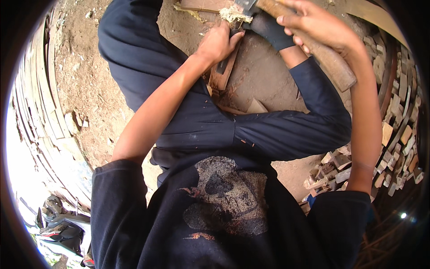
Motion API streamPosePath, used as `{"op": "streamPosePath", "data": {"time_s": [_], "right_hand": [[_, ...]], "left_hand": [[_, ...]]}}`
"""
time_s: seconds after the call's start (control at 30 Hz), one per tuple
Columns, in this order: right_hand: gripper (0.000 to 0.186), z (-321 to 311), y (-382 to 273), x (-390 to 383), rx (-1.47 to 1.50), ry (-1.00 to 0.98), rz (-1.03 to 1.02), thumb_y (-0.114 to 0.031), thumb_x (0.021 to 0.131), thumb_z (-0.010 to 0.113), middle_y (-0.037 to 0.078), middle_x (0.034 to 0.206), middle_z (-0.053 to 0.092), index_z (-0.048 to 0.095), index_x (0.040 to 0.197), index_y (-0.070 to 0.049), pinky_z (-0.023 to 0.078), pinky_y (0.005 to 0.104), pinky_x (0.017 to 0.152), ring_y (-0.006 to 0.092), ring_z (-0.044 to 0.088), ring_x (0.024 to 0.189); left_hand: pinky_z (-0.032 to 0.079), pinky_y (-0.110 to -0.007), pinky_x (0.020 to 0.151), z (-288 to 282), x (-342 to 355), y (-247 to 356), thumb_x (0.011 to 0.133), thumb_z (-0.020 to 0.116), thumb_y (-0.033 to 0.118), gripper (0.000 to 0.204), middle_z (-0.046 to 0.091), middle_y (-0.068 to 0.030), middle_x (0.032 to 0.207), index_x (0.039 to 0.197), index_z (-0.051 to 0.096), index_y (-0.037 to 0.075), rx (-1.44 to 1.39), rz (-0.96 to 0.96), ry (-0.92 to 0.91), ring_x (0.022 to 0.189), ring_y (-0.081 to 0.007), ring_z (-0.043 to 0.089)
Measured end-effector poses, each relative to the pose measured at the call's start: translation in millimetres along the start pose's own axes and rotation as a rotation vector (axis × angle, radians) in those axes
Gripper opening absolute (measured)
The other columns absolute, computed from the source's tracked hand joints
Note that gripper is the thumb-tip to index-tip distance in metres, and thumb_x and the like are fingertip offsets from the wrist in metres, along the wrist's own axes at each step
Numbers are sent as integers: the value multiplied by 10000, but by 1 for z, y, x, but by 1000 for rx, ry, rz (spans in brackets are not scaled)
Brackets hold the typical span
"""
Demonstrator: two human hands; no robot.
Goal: The person sits cross-legged and uses a small axe to split and shape a piece of wood held between their legs. They repeatedly strike the wood, adjust its position, and remove small chips as they work.
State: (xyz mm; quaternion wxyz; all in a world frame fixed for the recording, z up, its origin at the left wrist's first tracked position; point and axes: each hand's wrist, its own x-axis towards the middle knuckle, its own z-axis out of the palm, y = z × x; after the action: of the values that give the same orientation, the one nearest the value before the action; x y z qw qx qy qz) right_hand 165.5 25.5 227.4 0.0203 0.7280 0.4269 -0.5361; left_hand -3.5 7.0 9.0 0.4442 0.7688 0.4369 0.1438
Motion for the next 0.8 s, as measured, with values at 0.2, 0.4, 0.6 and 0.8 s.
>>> {"op": "streamPosePath", "data": {"time_s": [0.2,0.4,0.6,0.8], "right_hand": [[517,9,13,11,159,162,-50,-174,941,549,2,772,515,372,1398,-9,467,212,485,62,508,576],[623,4,19,1,55,-42,-14,-219,938,577,9,758,519,306,1466,-27,462,198,480,51,517,585],[575,-5,25,10,163,116,-147,-233,941,583,7,758,523,362,1433,-33,460,202,481,49,525,596],[522,21,30,13,-37,14,-152,-216,946,562,13,752,517,406,1410,-36,473,222,498,66,522,584]], "left_hand": [[516,-454,726,1,1,-2,837,698,424,522,642,-282,823,883,589,-84,26,52,72,815,-427,645],[511,-443,696,-7,1,1,823,714,418,525,636,-274,774,841,612,-97,-44,19,48,758,-409,652],[511,-443,697,-5,3,3,820,715,414,528,631,-289,775,829,606,-103,-30,27,38,762,-401,657],[526,-482,733,-7,2,6,829,700,387,492,629,-318,782,840,617,-98,-67,16,-8,805,-452,640]]}}
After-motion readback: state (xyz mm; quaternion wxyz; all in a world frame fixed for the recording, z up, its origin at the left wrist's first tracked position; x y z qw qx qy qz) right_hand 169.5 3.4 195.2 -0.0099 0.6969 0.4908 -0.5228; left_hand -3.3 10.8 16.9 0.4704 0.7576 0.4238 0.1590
